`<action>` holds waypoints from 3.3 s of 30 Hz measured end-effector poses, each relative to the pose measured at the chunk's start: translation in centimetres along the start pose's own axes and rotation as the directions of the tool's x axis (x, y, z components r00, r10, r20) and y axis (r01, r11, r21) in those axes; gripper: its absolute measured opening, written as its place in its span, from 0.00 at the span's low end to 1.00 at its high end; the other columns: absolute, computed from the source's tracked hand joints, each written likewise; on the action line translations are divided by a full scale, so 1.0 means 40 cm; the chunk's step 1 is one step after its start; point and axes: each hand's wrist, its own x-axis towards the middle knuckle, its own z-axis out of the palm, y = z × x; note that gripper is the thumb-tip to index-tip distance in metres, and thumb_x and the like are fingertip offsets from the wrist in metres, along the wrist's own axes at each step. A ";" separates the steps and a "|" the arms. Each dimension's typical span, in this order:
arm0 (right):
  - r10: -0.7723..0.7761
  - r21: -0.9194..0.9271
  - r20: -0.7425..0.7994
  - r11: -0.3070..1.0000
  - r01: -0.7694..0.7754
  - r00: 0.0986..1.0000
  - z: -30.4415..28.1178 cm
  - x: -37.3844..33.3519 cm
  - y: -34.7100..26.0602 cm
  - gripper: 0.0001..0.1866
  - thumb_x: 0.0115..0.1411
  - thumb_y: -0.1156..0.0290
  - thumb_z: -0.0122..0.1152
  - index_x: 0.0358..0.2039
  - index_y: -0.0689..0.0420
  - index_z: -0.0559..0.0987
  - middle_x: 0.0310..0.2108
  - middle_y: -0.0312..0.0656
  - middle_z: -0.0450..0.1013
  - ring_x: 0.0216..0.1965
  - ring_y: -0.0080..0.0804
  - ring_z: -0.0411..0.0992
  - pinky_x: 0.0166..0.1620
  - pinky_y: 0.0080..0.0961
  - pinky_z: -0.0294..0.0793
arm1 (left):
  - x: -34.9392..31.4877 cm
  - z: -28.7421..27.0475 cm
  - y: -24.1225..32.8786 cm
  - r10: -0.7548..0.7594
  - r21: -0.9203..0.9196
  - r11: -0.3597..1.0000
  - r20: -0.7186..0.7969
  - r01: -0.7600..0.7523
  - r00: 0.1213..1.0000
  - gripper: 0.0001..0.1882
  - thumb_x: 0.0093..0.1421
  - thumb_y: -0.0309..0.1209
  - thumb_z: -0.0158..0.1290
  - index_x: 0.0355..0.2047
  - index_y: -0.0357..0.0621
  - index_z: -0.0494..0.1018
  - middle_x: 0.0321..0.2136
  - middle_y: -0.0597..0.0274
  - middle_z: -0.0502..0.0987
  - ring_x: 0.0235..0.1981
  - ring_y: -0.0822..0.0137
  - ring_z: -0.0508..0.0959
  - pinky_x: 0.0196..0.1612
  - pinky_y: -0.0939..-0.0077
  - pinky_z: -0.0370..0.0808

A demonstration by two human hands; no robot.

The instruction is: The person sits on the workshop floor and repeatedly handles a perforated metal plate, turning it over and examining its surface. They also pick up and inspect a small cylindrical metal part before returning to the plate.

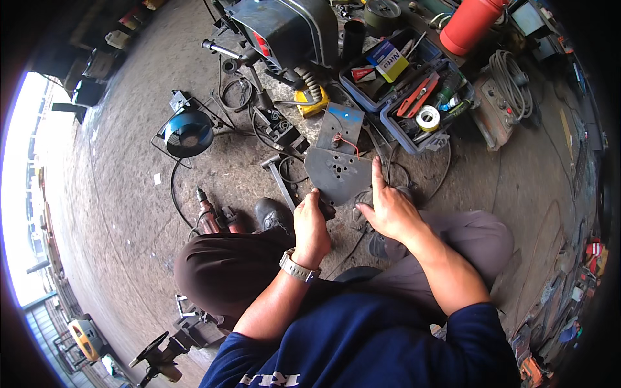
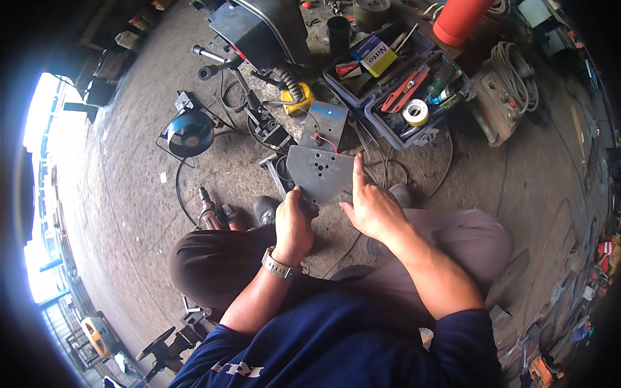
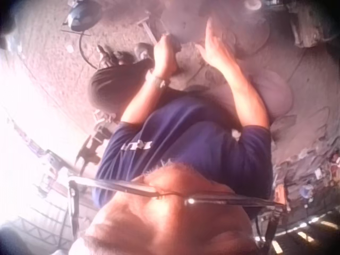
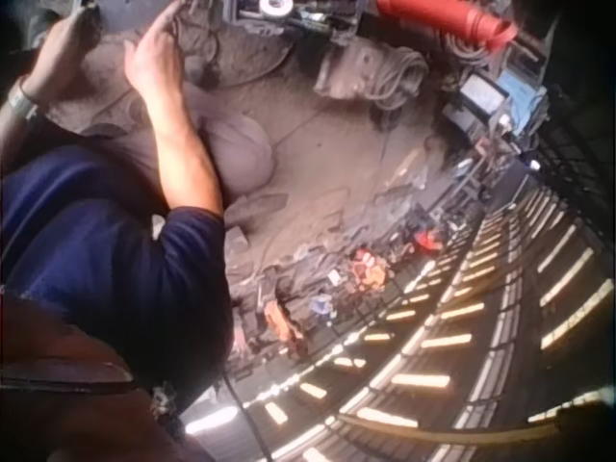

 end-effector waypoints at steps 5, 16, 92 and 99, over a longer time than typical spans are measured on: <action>0.029 -0.013 0.035 0.999 -0.029 0.999 -0.006 0.001 -0.003 0.58 0.60 0.65 0.65 0.69 0.75 0.30 0.39 0.73 0.75 0.35 0.61 0.79 0.41 0.46 0.80 | -0.012 0.020 0.008 0.000 -0.030 1.000 -0.044 -0.001 0.999 0.17 0.70 0.38 0.48 0.26 0.43 0.73 0.19 0.67 0.72 0.22 0.74 0.68 0.30 0.76 0.64; 0.023 -0.017 0.018 1.000 -0.023 1.000 0.002 0.003 0.002 0.58 0.60 0.64 0.66 0.69 0.73 0.30 0.34 0.71 0.75 0.33 0.62 0.78 0.41 0.47 0.80 | 0.006 -0.005 -0.008 0.008 0.000 1.000 -0.009 -0.008 1.000 0.14 0.70 0.38 0.47 0.34 0.41 0.74 0.21 0.63 0.75 0.22 0.70 0.72 0.29 0.73 0.69; 0.061 -0.006 0.073 0.998 -0.061 0.995 -0.011 0.003 -0.011 0.58 0.60 0.65 0.65 0.69 0.74 0.30 0.45 0.76 0.72 0.39 0.62 0.79 0.45 0.45 0.81 | 0.010 -0.006 -0.013 0.021 -0.019 1.000 -0.014 -0.021 1.000 0.13 0.70 0.37 0.47 0.35 0.41 0.74 0.21 0.63 0.74 0.22 0.69 0.73 0.29 0.73 0.70; 0.021 -0.019 0.024 1.000 -0.020 0.999 -0.003 0.000 -0.001 0.58 0.60 0.65 0.65 0.69 0.74 0.30 0.42 0.75 0.73 0.38 0.62 0.79 0.45 0.45 0.81 | -0.003 0.006 0.002 0.003 0.009 1.000 -0.008 -0.003 1.000 0.13 0.70 0.38 0.47 0.33 0.41 0.73 0.20 0.62 0.74 0.22 0.69 0.73 0.29 0.73 0.70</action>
